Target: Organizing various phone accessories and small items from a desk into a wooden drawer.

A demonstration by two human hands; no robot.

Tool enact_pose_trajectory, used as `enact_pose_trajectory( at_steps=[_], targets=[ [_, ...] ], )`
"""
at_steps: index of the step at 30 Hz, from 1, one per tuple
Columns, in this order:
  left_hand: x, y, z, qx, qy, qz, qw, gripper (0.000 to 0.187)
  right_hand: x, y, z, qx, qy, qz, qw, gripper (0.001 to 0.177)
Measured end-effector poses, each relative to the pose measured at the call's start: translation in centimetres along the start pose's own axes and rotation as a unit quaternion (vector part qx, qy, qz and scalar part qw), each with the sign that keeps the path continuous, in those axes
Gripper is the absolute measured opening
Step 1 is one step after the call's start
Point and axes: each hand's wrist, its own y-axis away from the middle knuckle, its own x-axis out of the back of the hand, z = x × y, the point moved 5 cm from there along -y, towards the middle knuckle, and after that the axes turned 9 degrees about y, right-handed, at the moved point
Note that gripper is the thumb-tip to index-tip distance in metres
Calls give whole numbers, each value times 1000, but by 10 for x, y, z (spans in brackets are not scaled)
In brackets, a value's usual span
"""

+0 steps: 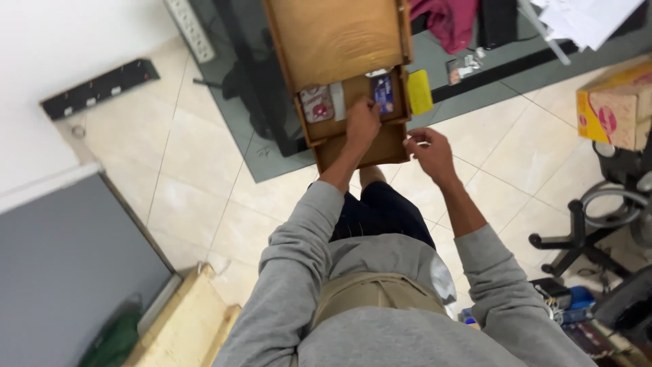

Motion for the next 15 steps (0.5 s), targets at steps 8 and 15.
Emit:
enact_pose_trajectory(
  at_steps=[8, 15],
  targets=[
    [-12, -12, 23, -37, -103, -20, 994, 24, 9, 30, 6, -39, -50, 26, 998, 36],
    [-8, -5, 32, -54, -166, -1, 985, 29, 37, 51, -2, -42, -33, 55, 997, 33]
  ],
)
